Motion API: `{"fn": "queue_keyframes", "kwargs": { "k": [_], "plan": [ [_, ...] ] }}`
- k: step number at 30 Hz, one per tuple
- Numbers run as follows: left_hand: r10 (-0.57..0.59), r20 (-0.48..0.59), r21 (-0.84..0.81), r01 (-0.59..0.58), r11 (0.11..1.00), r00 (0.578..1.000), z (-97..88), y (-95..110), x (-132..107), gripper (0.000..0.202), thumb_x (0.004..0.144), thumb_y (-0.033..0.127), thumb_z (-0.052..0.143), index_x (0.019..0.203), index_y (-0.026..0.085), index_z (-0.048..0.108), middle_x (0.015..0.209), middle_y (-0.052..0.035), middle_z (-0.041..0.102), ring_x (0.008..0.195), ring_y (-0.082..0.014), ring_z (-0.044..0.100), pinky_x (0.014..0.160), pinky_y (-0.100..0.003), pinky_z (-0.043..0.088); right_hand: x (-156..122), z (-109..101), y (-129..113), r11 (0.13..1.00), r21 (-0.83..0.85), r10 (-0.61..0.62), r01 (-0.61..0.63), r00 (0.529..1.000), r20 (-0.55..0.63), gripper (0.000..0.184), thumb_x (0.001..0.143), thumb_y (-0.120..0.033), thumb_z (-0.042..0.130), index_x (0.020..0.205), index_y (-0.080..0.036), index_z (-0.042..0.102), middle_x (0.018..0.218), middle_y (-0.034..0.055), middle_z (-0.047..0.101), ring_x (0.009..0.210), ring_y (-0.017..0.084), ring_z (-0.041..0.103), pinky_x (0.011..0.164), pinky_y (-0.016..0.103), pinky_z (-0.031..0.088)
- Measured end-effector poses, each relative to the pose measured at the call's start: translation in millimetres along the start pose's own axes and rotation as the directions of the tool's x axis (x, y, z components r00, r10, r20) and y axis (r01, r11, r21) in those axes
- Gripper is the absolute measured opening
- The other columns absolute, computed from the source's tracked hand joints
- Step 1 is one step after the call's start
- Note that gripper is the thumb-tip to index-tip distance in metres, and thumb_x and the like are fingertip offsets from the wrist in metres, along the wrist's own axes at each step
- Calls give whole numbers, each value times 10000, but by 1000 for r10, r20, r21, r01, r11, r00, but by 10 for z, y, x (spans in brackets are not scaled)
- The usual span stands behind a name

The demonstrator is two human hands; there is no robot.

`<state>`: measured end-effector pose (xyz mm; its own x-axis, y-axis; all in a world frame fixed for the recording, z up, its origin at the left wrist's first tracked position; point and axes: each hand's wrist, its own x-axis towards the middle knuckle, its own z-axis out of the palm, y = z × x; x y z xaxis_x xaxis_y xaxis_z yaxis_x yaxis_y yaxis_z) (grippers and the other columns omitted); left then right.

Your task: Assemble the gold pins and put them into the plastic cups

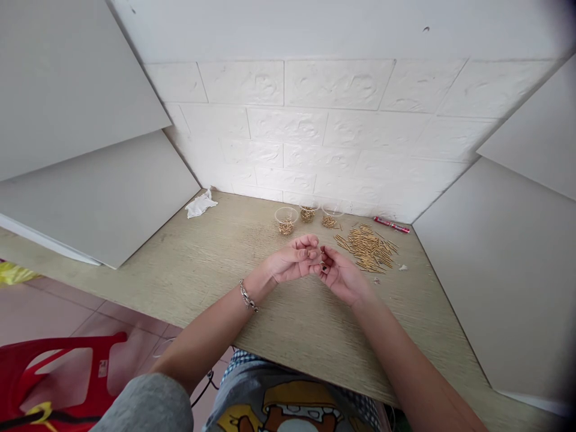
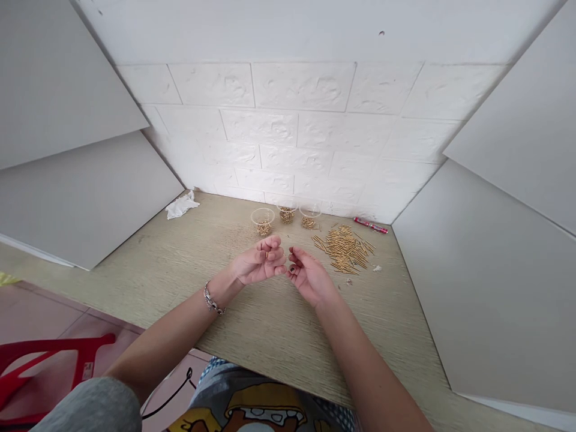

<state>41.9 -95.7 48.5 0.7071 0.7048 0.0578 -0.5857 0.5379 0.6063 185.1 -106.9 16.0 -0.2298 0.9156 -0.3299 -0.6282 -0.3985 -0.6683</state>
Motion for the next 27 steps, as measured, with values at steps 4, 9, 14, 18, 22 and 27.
{"fn": "queue_keyframes", "kwargs": {
  "k": [4,9,14,18,22,27],
  "plan": [
    [4,33,-9,-3,1000,999,9,2,-6,353,500,213,790,713,161,514,543,59,452,523,-70,455,585,-248,433,-2,6,1,1000,0,13,-13,1000,7,106,689,-246,670,758,-179,627,706,-13,604,557,60,507,522,186,454],
    [-10,28,-25,10,1000,1000,33,9,-18,393,459,218,807,674,160,483,531,64,433,508,-65,439,580,-249,426,2,-7,1,1000,-16,16,-16,1000,23,135,672,-262,686,762,-182,627,706,-17,604,556,61,511,506,185,450],
    [-31,26,-17,31,999,999,52,16,-29,427,427,233,819,642,165,457,501,76,402,482,-61,421,588,-253,429,-3,-9,4,1000,-6,17,-17,1000,12,123,677,-255,679,762,-179,632,676,-21,588,543,61,502,498,185,445],
    [-36,39,-1,36,999,999,60,18,-35,439,413,252,823,636,162,455,500,76,425,471,-57,427,601,-253,434,2,-8,5,1000,-13,15,-15,1000,10,88,694,-248,660,754,-190,631,647,-28,574,516,64,485,490,196,439],
    [-25,34,23,24,999,999,50,15,-39,426,434,268,814,633,164,453,490,74,456,463,-60,439,607,-253,438,0,-1,-2,1000,-12,18,-18,1000,2,104,678,-247,678,744,-188,625,629,-34,569,504,59,479,490,196,441],
    [-27,33,46,26,999,999,14,14,-43,401,469,247,804,646,161,455,479,72,490,457,-56,452,646,-258,447,-18,20,-11,1000,15,17,-16,999,-30,113,661,-239,693,730,-181,624,629,-36,571,490,52,472,489,194,452]
  ]
}}
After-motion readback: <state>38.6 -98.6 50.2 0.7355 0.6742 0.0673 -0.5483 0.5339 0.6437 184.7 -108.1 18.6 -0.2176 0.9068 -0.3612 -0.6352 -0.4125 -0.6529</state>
